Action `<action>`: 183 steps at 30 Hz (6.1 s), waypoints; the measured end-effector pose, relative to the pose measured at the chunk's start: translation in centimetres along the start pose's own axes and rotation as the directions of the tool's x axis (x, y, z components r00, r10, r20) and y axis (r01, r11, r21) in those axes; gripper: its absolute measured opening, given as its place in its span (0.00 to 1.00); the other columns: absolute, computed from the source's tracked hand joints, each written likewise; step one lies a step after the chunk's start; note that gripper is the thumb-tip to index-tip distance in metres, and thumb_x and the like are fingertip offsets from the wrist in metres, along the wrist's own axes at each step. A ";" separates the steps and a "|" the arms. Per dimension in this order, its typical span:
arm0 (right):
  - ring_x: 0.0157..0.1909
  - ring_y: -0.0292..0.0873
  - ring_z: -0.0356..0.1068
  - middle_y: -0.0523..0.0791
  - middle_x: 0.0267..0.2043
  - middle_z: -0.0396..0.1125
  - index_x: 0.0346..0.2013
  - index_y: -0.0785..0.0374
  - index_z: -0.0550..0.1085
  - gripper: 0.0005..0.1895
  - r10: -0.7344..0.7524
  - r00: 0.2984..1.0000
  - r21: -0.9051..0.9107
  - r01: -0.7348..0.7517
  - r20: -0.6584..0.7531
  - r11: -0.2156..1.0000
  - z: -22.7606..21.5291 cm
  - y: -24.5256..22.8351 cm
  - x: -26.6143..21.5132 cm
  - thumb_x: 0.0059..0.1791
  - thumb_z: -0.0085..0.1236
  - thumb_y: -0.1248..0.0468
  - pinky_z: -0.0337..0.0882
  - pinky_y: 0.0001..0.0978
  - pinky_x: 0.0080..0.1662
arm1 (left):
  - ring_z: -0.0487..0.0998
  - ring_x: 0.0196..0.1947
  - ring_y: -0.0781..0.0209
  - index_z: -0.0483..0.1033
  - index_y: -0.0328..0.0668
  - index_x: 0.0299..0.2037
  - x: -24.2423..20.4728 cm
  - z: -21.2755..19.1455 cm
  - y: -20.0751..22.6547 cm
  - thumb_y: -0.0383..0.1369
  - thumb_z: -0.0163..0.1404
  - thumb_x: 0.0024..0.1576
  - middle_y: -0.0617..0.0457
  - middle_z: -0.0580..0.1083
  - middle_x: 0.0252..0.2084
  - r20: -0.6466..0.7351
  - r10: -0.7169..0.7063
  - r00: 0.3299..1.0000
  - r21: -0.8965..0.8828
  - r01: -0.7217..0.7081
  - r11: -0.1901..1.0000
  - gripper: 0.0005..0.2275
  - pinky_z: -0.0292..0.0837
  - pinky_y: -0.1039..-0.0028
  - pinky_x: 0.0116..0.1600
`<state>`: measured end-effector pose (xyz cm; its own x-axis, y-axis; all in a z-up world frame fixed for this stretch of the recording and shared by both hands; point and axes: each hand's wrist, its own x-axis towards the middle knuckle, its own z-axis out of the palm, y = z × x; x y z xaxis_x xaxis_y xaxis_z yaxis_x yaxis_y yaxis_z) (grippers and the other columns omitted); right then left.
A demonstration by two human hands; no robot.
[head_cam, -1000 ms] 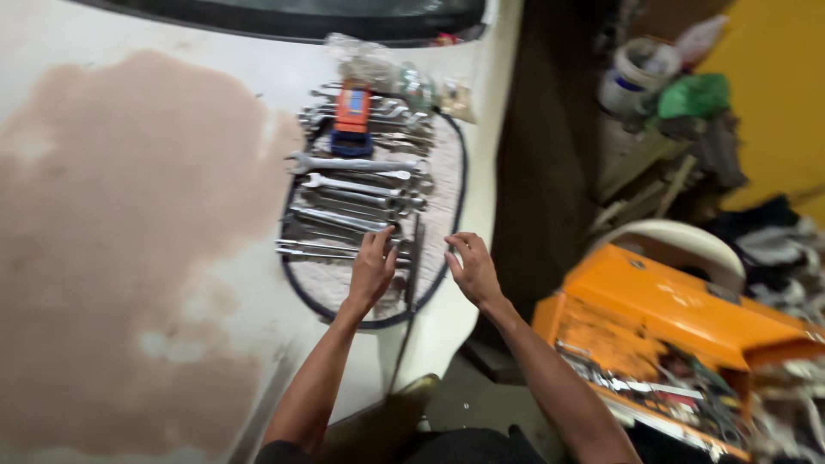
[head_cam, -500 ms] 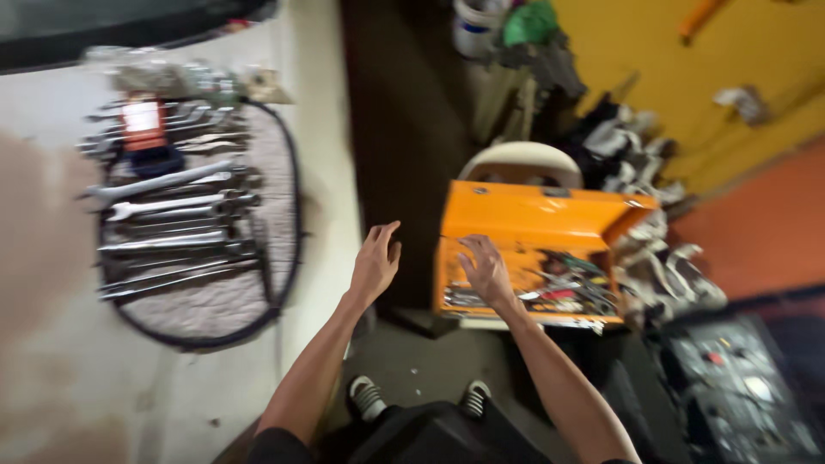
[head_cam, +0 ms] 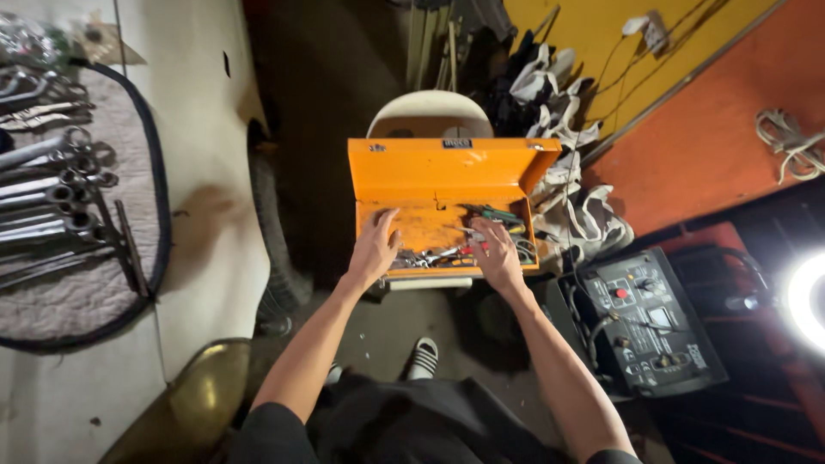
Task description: The person repeatedly takes wrenches and other hand tools from an orange toolbox and places them on a white car hood, then returns them to the toolbox. The cycle of moving tools between the toolbox and the hood continues throughout the clip.
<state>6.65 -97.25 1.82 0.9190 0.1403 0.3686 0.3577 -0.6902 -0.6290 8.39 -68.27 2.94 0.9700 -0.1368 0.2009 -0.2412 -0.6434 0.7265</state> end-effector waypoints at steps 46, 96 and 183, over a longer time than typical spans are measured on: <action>0.44 0.57 0.76 0.55 0.44 0.74 0.49 0.67 0.77 0.15 0.299 0.953 -0.026 -0.298 0.055 0.954 5.0 12.7 -4.8 0.47 0.58 0.68 0.75 0.43 0.47 | 0.79 0.42 0.40 0.78 0.42 0.48 0.4 5.2 -6.9 0.29 0.49 0.61 0.42 0.78 0.45 0.164 -0.051 0.985 0.006 0.051 0.999 0.09 0.75 0.56 0.45; 0.45 0.41 0.74 0.47 0.42 0.73 0.51 0.69 0.73 0.11 0.525 0.767 0.862 -0.493 0.369 0.114 6.1 15.3 -4.1 0.56 0.53 0.66 0.74 0.35 0.50 | 0.75 0.50 0.41 0.72 0.36 0.54 4.7 13.0 -3.1 0.36 0.55 0.57 0.43 0.74 0.51 0.027 0.309 0.951 0.111 -0.310 0.944 0.17 0.67 0.54 0.55; 0.53 0.56 0.70 0.53 0.49 0.68 0.49 0.65 0.77 0.15 -0.433 0.853 0.373 0.316 0.292 0.872 41.5 -46.7 17.7 0.49 0.61 0.64 0.70 0.43 0.55 | 0.81 0.48 0.48 0.78 0.37 0.52 -12.8 -42.6 -30.7 0.30 0.51 0.60 0.42 0.78 0.48 -0.613 -0.282 0.738 -0.134 0.255 0.958 0.12 0.75 0.63 0.53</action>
<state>13.07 -33.04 9.28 0.6771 0.6260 0.3869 0.6640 -0.2931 -0.6879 2.11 -14.68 6.09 0.7654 0.5424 0.3462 0.0123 -0.5503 0.8349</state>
